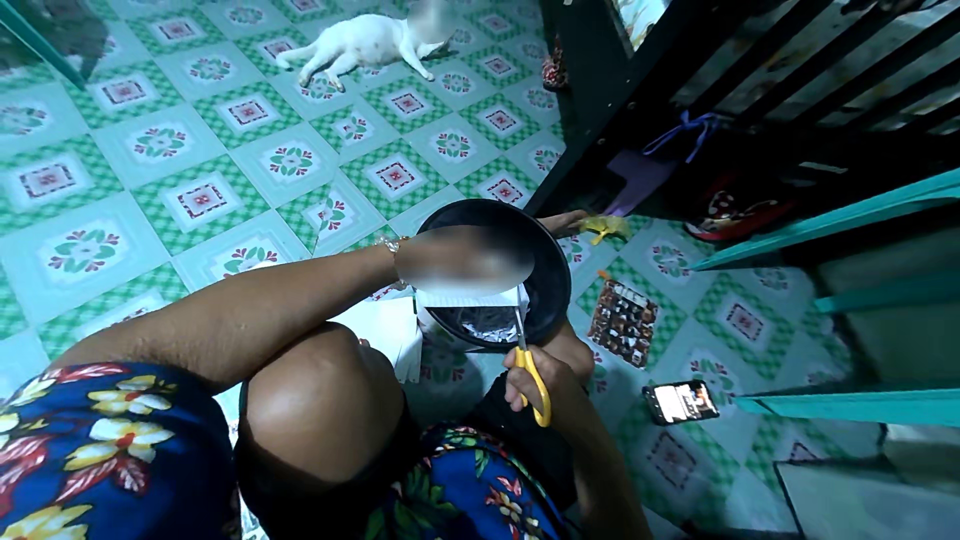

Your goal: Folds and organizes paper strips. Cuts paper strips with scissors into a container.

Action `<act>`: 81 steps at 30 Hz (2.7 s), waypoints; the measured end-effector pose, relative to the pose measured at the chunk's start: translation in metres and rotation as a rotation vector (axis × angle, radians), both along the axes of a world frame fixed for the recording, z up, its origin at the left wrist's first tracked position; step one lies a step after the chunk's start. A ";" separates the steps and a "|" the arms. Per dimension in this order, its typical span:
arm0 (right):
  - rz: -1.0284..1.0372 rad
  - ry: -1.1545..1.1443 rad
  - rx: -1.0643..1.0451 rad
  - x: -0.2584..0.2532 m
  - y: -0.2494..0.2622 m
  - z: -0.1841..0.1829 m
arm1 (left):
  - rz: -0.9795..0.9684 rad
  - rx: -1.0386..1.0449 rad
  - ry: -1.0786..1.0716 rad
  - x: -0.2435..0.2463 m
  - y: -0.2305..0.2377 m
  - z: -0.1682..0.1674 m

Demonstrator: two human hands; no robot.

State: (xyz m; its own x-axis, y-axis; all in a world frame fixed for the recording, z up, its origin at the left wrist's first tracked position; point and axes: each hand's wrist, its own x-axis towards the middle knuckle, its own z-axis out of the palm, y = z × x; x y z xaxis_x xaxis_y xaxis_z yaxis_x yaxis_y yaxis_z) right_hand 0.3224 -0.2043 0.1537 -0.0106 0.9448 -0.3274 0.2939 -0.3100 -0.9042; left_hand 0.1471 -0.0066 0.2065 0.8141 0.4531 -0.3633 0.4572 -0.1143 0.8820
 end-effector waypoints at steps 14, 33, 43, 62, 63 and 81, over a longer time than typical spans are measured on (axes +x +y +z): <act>-0.055 -0.063 0.059 -0.009 -0.001 -0.004 | -0.064 0.056 0.011 0.000 0.001 -0.002; -0.096 -0.046 0.146 -0.012 0.009 -0.010 | -0.117 0.062 0.081 0.004 -0.002 -0.004; -0.283 0.158 0.440 -0.005 0.019 -0.018 | -0.072 -0.028 0.062 0.002 -0.005 -0.004; -0.320 0.164 0.645 0.019 0.045 -0.002 | -0.100 0.270 0.137 -0.041 -0.001 0.015; -0.299 0.176 0.647 0.018 0.046 -0.002 | -0.080 0.329 0.150 -0.042 -0.001 0.018; -0.102 0.026 0.175 -0.002 0.016 0.018 | 0.012 0.304 -0.088 -0.033 -0.001 0.012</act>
